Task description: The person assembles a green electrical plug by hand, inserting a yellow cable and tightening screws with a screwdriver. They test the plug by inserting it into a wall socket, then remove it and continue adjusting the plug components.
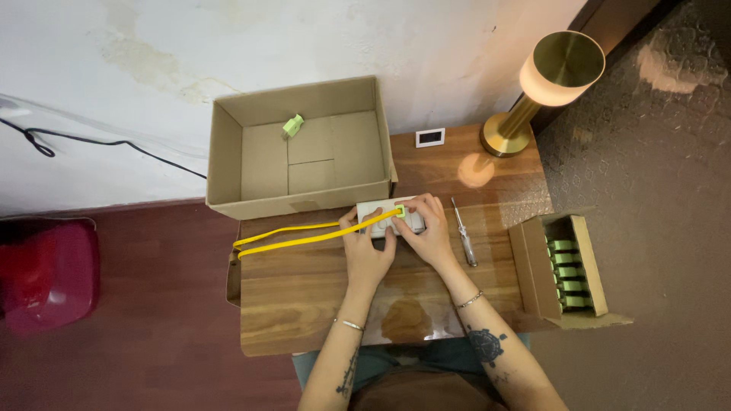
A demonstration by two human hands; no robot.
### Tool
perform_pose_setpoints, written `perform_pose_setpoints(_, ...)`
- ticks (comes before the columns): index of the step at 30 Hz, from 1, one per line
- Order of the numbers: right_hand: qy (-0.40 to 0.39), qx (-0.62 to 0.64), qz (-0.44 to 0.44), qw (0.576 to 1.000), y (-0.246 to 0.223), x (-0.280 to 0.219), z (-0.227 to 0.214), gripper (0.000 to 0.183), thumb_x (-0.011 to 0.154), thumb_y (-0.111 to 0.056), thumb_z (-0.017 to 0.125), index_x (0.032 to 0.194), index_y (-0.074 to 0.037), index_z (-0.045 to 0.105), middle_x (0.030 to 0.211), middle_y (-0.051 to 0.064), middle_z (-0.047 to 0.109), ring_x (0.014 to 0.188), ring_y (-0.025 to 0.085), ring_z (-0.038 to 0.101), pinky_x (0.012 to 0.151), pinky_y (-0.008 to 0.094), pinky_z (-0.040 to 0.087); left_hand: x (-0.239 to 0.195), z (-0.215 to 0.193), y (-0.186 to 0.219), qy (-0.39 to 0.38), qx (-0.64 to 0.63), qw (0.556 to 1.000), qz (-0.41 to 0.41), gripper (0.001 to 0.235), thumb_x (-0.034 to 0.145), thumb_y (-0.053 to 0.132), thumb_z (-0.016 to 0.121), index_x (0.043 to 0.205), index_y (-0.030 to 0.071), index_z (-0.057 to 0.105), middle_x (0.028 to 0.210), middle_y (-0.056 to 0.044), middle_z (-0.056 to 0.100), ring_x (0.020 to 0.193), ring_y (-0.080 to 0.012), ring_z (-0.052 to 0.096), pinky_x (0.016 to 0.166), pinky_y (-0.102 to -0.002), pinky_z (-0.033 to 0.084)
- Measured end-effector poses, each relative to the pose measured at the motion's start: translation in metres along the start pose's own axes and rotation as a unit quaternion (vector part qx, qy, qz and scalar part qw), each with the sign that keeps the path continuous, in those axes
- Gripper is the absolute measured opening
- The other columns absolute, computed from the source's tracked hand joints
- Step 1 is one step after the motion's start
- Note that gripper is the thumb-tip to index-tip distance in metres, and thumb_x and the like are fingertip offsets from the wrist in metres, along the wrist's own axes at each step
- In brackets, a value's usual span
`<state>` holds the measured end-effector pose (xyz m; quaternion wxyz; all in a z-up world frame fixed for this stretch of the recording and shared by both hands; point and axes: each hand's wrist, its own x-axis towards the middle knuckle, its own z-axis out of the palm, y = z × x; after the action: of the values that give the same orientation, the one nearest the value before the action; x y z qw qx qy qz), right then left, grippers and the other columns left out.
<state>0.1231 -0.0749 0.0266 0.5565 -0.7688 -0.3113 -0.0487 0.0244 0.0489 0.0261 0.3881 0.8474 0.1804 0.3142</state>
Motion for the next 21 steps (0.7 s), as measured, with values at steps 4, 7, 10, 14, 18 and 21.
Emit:
perform_pose_setpoints(4, -0.003, -0.001, 0.000, 1.000, -0.002, 0.002, 0.000, 0.030, 0.083, -0.023, 0.085, 0.112, -0.019, 0.076, 0.089, 0.006, 0.055, 0.084, 0.028, 0.057, 0.083, 0.042, 0.048, 0.002, -0.005, 0.001, 0.009, 0.001, 0.999, 0.030, 0.036, 0.084, 0.016, 0.079, 0.119, 0.016, 0.069, 0.122, -0.016, 0.045, 0.128, -0.0425, 0.054, 0.106, -0.051, 0.047)
perform_pose_setpoints(7, -0.001, -0.001, 0.000, 1.000, 0.000, 0.000, 0.000, 0.031, 0.083, -0.022, 0.085, 0.112, -0.018, 0.076, 0.088, 0.006, 0.055, 0.083, 0.029, 0.057, 0.081, 0.042, 0.048, 0.002, -0.004, -0.002, 0.008, 0.011, 0.999, 0.036, 0.032, 0.085, 0.018, 0.079, 0.115, 0.014, 0.071, 0.122, -0.014, 0.046, 0.127, -0.0412, 0.055, 0.107, -0.049, 0.047)
perform_pose_setpoints(10, -0.003, -0.001, -0.010, 1.000, 0.005, -0.001, 0.001, 0.031, 0.083, -0.023, 0.085, 0.112, -0.020, 0.076, 0.086, 0.004, 0.055, 0.081, 0.027, 0.056, 0.080, 0.041, 0.048, 0.001, -0.002, -0.005, 0.010, 0.019, 0.999, 0.046, 0.033, 0.085, 0.019, 0.078, 0.116, 0.013, 0.072, 0.120, -0.014, 0.047, 0.127, -0.0399, 0.055, 0.107, -0.047, 0.046)
perform_pose_setpoints(14, 0.000, 0.004, -0.011, 1.000, 0.003, -0.002, 0.000, 0.031, 0.082, -0.023, 0.086, 0.112, -0.020, 0.076, 0.085, 0.004, 0.056, 0.080, 0.027, 0.056, 0.078, 0.040, 0.047, 0.000, -0.002, -0.001, 0.013, 0.019, 0.999, 0.044, 0.033, 0.084, 0.018, 0.078, 0.116, 0.013, 0.072, 0.121, -0.015, 0.047, 0.127, -0.0399, 0.055, 0.108, -0.047, 0.046)
perform_pose_setpoints(18, -0.001, 0.012, -0.008, 1.000, 0.001, -0.002, -0.001, 0.032, 0.082, -0.021, 0.085, 0.113, -0.021, 0.077, 0.084, 0.003, 0.056, 0.080, 0.024, 0.055, 0.077, 0.038, 0.047, 0.001, -0.006, 0.007, 0.010, 0.017, 0.999, 0.033, 0.032, 0.086, 0.018, 0.078, 0.116, 0.012, 0.072, 0.122, -0.016, 0.047, 0.127, -0.0407, 0.054, 0.108, -0.048, 0.046)
perform_pose_setpoints(21, -0.003, 0.016, -0.008, 1.000, -0.003, -0.001, -0.003, 0.032, 0.084, -0.023, 0.085, 0.115, -0.022, 0.077, 0.082, 0.002, 0.057, 0.078, 0.023, 0.055, 0.077, 0.037, 0.047, 0.002, -0.009, 0.012, -0.001, 0.015, 1.000, 0.022, 0.033, 0.087, 0.020, 0.076, 0.118, 0.012, 0.071, 0.124, -0.015, 0.046, 0.128, -0.0398, 0.054, 0.109, -0.049, 0.046)
